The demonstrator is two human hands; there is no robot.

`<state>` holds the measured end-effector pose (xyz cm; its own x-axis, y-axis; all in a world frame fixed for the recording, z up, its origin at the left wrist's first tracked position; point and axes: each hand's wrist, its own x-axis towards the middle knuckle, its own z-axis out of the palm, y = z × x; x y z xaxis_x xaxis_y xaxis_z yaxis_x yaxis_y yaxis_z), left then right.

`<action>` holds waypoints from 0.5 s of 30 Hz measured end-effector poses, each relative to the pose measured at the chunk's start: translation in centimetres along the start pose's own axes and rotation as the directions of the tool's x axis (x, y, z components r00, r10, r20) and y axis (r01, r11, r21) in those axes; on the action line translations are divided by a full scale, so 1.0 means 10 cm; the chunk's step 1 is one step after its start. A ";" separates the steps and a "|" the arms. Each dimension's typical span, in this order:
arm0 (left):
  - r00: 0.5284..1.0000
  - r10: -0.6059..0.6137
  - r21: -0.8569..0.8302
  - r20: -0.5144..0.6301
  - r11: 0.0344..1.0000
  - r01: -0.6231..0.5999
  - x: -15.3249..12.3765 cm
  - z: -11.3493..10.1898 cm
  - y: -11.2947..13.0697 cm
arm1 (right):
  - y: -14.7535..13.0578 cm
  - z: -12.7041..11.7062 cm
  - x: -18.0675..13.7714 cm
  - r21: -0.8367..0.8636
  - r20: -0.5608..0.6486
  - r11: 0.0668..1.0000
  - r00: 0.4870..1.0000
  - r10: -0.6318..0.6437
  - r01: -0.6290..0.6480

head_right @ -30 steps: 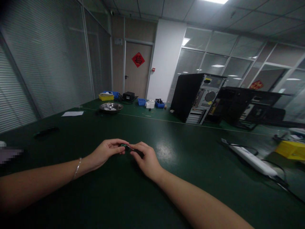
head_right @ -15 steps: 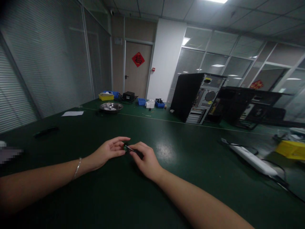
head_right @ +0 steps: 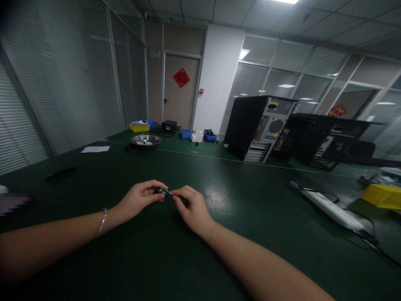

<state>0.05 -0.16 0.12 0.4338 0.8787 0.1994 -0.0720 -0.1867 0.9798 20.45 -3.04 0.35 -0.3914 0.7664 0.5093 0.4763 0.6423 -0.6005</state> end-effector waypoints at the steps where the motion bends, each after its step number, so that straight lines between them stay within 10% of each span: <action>1: 1.000 -0.009 0.007 -0.008 1.000 0.009 0.00 0.00 0.01 | 0.00 0.00 0.00 -0.004 -0.003 1.000 1.000 0.002 -0.002; 15: 0.999 -0.022 -0.006 -0.031 1.000 0.022 -0.02 0.02 0.03 | 0.03 0.01 -0.02 -0.028 0.009 0.999 1.000 -0.030 0.030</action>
<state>0.13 -0.49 0.37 0.4069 0.8960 0.1780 -0.0681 -0.1646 0.9840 20.55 -3.02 0.03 -0.4124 0.7471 0.5213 0.4861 0.6644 -0.5677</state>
